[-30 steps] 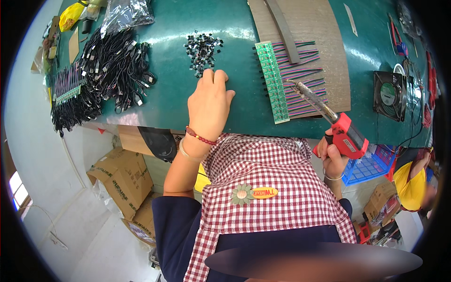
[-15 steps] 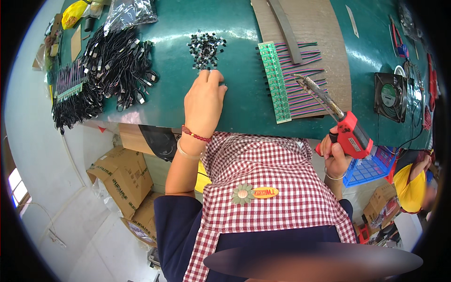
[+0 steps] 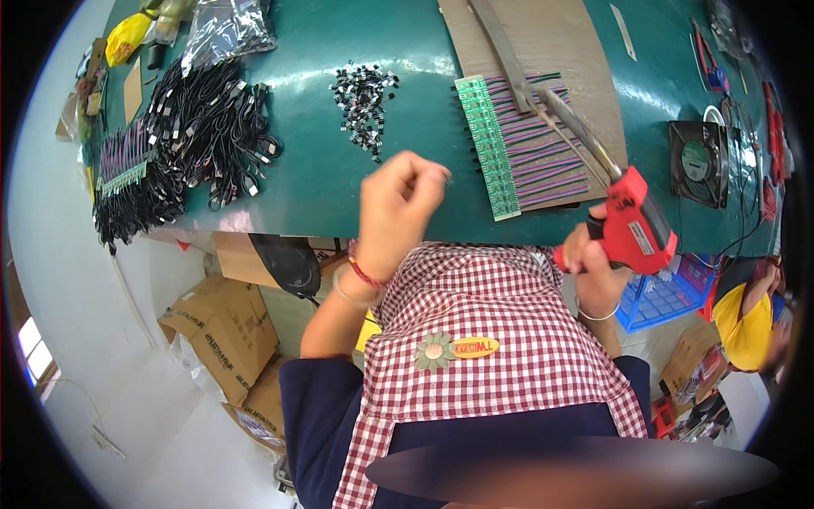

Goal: The person solders electrical components and wires onto printed circuit boards using a soldering iron and solder wire.

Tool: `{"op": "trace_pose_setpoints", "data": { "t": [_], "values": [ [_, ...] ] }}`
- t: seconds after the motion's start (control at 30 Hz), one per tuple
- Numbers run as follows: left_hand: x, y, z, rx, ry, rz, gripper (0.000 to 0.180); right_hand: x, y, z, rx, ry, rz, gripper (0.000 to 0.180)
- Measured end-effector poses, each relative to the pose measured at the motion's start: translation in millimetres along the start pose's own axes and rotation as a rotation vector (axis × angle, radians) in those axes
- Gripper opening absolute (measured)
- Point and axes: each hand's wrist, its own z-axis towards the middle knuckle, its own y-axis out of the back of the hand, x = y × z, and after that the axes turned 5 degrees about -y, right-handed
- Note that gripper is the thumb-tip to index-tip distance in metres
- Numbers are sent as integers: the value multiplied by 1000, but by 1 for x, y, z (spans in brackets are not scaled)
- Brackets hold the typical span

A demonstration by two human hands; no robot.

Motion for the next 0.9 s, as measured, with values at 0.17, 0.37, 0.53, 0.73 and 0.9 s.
{"op": "trace_pose_setpoints", "data": {
  "t": [0.17, 0.37, 0.53, 0.73, 0.9],
  "values": [
    [-14, -50, -29, 135, -212, -189, 4, 6, -30, 6, 250, -62, -130, 41],
    [-18, -56, -29, 180, -205, -204, 2, 13, -27, 8, 282, -6, -416, 30],
    [-28, -39, -25, 366, -207, 120, 3, 4, -18, 8, 316, -112, -356, 31],
    [-21, -30, -16, 467, -74, 112, 6, -8, -7, 1, 194, -48, -389, 36],
    [17, -16, 13, 374, 303, -244, 5, -11, 34, -5, 87, -41, -126, 33]
  ]
}}
